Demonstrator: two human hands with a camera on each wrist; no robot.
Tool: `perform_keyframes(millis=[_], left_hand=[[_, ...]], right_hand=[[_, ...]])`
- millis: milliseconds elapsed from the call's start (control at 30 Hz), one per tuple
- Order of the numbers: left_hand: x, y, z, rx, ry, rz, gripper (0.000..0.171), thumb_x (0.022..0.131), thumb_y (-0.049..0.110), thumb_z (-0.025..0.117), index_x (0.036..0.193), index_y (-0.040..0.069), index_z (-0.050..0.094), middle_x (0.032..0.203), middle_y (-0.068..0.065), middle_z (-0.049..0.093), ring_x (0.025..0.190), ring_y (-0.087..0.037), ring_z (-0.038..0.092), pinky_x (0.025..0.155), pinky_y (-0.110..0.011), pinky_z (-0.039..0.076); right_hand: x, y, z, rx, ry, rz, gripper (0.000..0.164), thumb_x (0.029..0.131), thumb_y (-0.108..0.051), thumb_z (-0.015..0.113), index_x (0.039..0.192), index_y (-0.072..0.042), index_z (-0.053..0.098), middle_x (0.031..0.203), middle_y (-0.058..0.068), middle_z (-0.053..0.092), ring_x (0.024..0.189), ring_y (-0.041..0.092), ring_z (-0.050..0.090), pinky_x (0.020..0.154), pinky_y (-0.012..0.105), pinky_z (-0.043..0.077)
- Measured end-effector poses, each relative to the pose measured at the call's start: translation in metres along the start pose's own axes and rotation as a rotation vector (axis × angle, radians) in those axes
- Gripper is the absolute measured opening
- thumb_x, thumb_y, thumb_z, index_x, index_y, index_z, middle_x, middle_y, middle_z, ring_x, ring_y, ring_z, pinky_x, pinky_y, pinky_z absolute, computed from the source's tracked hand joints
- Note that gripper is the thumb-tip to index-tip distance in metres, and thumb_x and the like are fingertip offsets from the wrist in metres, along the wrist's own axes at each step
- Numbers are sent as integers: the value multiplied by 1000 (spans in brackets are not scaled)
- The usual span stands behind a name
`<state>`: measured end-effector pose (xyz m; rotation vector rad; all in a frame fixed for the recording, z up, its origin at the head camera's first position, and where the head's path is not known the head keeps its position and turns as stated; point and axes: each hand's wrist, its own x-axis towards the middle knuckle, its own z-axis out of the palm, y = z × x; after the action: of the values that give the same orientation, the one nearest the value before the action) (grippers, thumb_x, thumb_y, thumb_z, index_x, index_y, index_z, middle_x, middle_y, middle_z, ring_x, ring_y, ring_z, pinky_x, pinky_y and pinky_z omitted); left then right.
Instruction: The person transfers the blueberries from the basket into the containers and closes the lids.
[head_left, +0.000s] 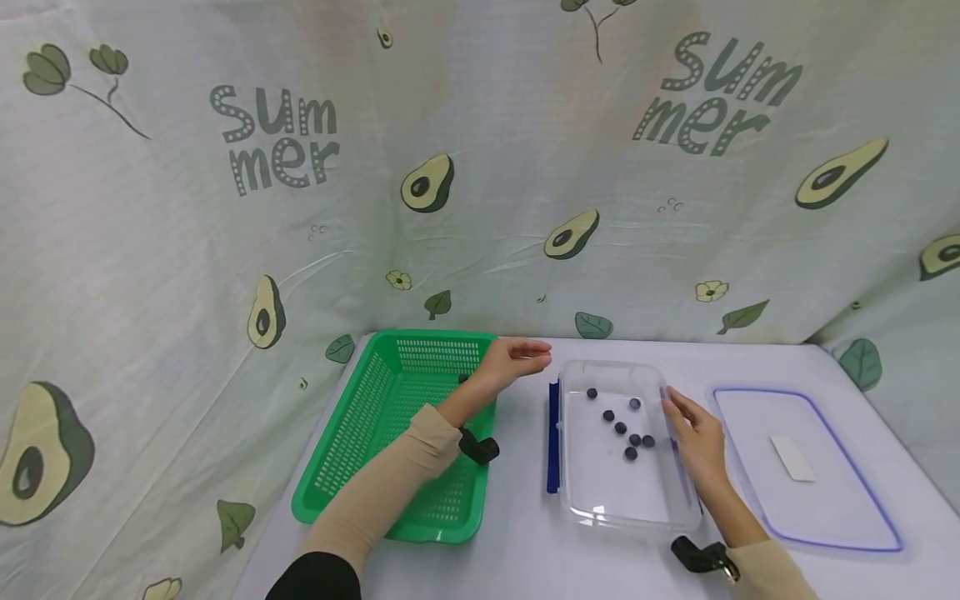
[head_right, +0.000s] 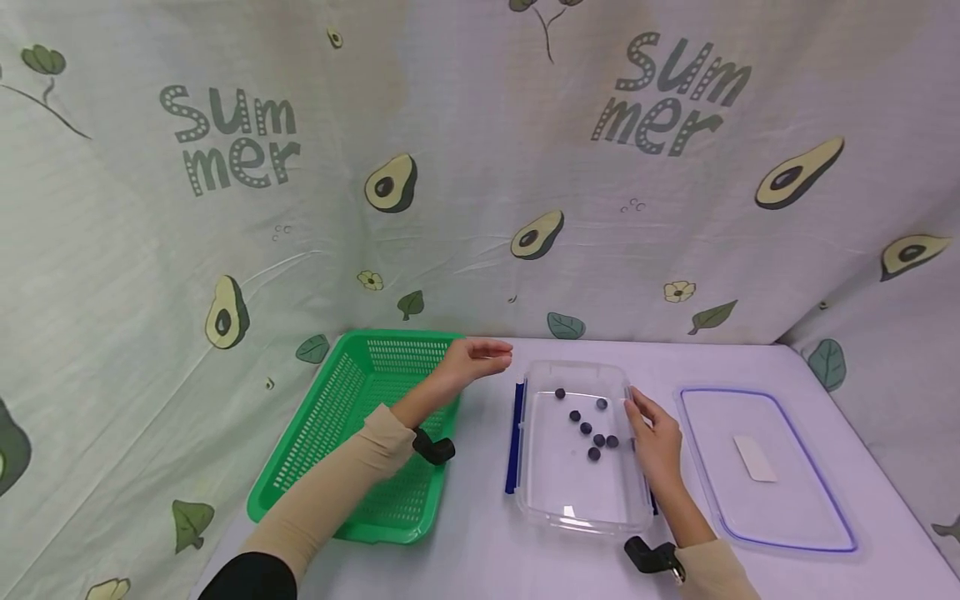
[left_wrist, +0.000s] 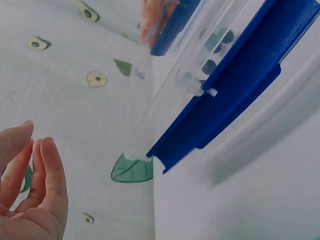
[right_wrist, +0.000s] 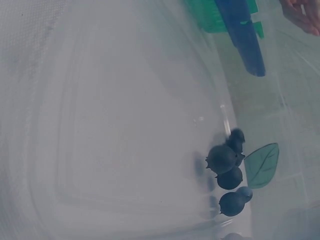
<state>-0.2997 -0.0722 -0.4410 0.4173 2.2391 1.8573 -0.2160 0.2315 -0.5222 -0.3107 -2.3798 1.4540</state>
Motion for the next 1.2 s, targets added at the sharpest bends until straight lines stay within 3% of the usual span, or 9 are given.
perform_keyframes(millis=[100, 267, 433, 667, 767, 900, 1100, 1200], left_hand=[[-2, 1, -10, -19, 20, 5, 28, 91, 16, 76, 116, 4, 73, 107, -5, 73, 100, -21, 69, 88, -33, 56], [-4, -1, -23, -84, 32, 33, 29, 91, 11, 75, 117, -1, 71, 110, -9, 72, 100, -20, 68, 91, -35, 55], [-6, -4, -36, -128, 65, 45, 30, 91, 7, 73, 118, -5, 69, 109, -12, 72, 103, -26, 68, 93, -42, 54], [-13, -9, -57, -139, 134, 34, 29, 92, 6, 72, 119, -6, 68, 107, -12, 71, 97, -17, 69, 95, -46, 52], [-16, -14, -66, -130, 154, 34, 33, 93, 5, 71, 122, -9, 65, 110, -14, 70, 97, -16, 68, 98, -50, 49], [-18, -22, -77, -92, 192, 34, 35, 93, 6, 71, 124, -11, 63, 112, -16, 69, 98, -17, 68, 96, -47, 51], [-24, -33, -89, -33, 246, 4, 35, 94, 9, 71, 123, -8, 64, 118, -21, 67, 105, -28, 66, 93, -40, 54], [-26, -37, -94, -22, 281, -13, 33, 93, 8, 72, 121, -8, 65, 116, -19, 68, 101, -22, 67, 91, -36, 55]], right_hand=[[0, 1, 0, -2, -1, -4, 44, 102, -30, 60, 137, -4, 59, 132, 16, 61, 110, 2, 53, 84, 7, 36], [0, 2, 0, -1, -10, 3, 45, 103, -32, 58, 138, -5, 59, 133, 16, 61, 103, -11, 46, 78, 4, 36], [1, 3, -1, -7, -15, 8, 45, 103, -32, 58, 139, -5, 58, 135, 16, 60, 104, -12, 46, 80, 3, 35], [1, 1, 0, 15, -16, 11, 44, 103, -29, 59, 139, -4, 58, 134, 18, 60, 101, -16, 44, 80, 1, 35], [1, 1, 0, 16, -15, 7, 44, 103, -29, 59, 138, -4, 58, 133, 18, 60, 100, -18, 43, 79, 1, 36], [1, 2, -1, 8, -20, 1, 45, 103, -30, 58, 139, -3, 58, 133, 19, 60, 101, -15, 44, 78, 2, 37], [0, 2, -2, 2, -28, 9, 46, 103, -31, 58, 139, -4, 57, 135, 19, 59, 102, -12, 46, 76, 3, 38], [0, 2, 0, 7, -19, 14, 45, 103, -31, 58, 139, -4, 58, 133, 19, 60, 100, -14, 45, 77, 3, 38]])
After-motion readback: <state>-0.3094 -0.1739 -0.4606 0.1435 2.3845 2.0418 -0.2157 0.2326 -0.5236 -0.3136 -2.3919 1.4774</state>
